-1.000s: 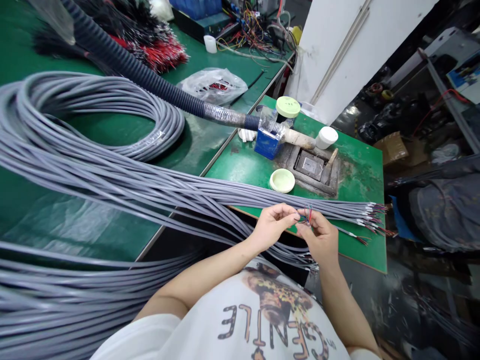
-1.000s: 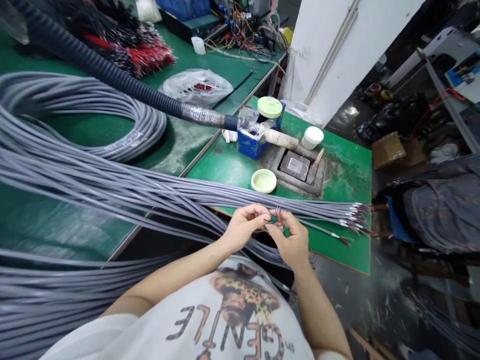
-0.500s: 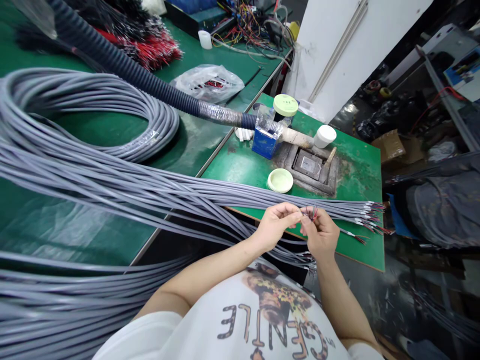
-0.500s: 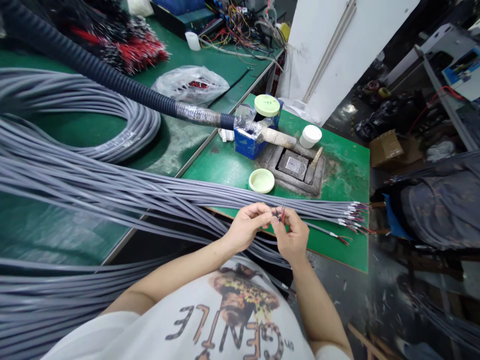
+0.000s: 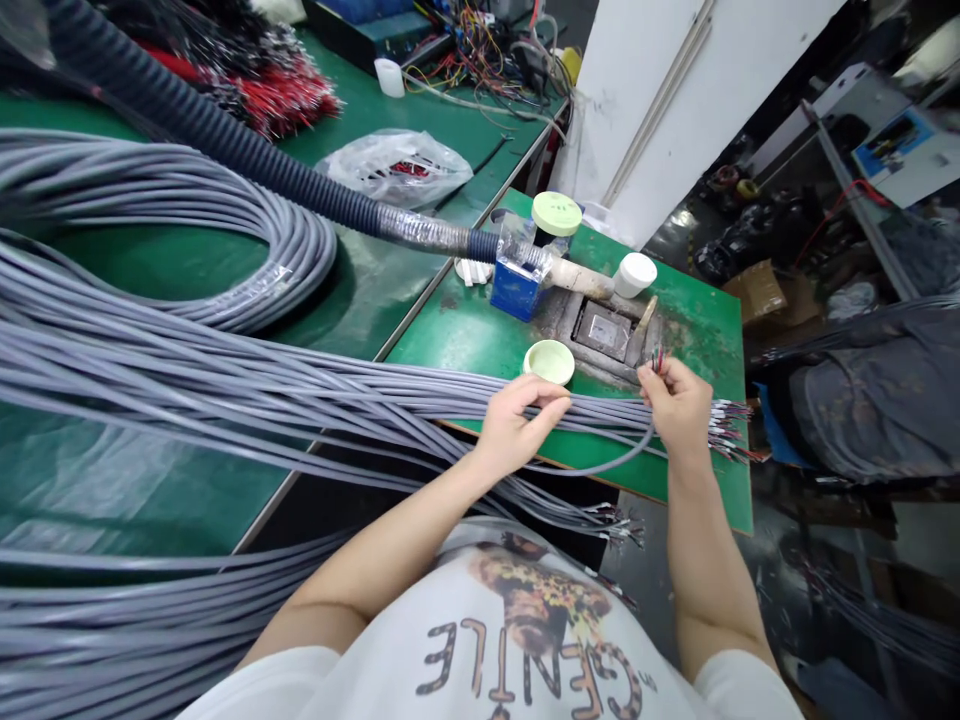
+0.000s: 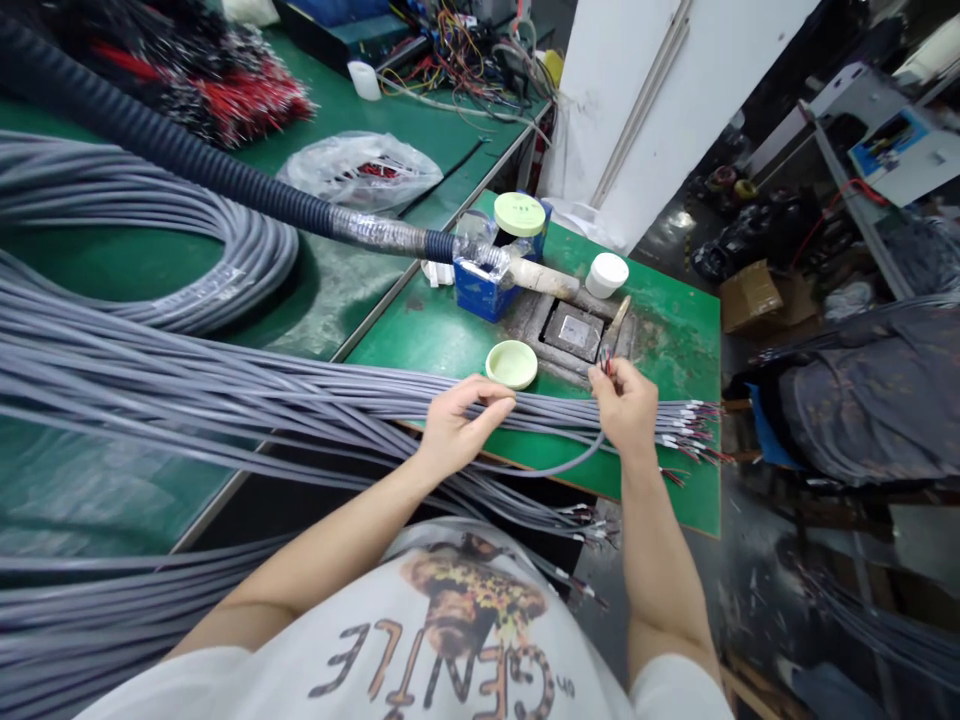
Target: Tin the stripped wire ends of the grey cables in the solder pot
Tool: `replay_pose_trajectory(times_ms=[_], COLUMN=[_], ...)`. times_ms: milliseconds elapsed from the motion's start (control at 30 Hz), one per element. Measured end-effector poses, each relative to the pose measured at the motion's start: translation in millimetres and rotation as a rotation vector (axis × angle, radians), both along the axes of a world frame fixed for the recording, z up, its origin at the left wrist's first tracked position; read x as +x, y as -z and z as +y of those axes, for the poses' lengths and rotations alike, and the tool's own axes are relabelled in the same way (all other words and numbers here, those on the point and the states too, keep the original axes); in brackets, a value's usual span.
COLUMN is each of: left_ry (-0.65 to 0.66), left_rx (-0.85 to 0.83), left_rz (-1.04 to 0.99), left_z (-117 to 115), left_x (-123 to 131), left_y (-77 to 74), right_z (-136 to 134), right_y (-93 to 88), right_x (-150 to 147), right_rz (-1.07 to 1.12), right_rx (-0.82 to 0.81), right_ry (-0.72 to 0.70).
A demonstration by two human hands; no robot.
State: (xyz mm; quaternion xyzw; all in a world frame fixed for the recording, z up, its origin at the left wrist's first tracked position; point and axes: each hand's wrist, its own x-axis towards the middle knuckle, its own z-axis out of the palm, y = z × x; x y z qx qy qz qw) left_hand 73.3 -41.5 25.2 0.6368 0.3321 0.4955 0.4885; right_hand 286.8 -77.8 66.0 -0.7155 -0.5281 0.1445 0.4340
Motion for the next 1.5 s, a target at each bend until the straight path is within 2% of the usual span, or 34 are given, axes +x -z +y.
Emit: replay_pose_trajectory(times_ms=[67,167,300,400,700,1000,1133,1233,1367,1433,1500], left_ry=[-0.064,-0.117,-0.141,-0.139,-0.140,-0.154,-0.157,-0.155,-0.131,-0.111,-0.066], left_rx=[0.115,0.154,0.184,0.233,0.296,0.331,0.333,0.324,0.285,0.218,0.077], left_rz=[0.094,0.202,0.321,0.379,0.438,0.415,0.408,0.398,0.338,0.243,0.106], left_z=[11.9,24.3,29.7,30.4,30.8,31.1,30.8,31.7,32.8,29.0,19.6], left_x=[-11.1,-21.1,-21.5,-19.0,-19.6,-19.2,-19.3,-19.5,-20.1,-19.2,-16.0], left_y=[4.6,17.7,35.5,40.4,39.7,43.0,44.8,46.3,44.7,39.5,31.5], right_z=[21.5,51.9,82.1,96.2,112.9,116.0,112.9,98.1,54.4,28.2,5.0], right_y=[3.4,16.5,35.4,44.3,61.6,62.7,54.8,39.3,9.0,-4.8,-13.8], right_x=[21.7,45.3,58.7,62.0,62.2,56.7,55.3,50.7,25.6,4.3,-18.5], right_rz=[-0.109,-0.273,-0.456,-0.554,-0.639,-0.661,-0.640,-0.524,-0.143,-0.107,-0.125], right_rx=[-0.053,-0.134,-0.260,-0.355,-0.487,-0.533,-0.487,-0.404,-0.250,-0.201,-0.178], right_ry=[0.008,0.044,0.102,0.128,0.126,0.129,0.124,0.085,-0.052,-0.099,-0.125])
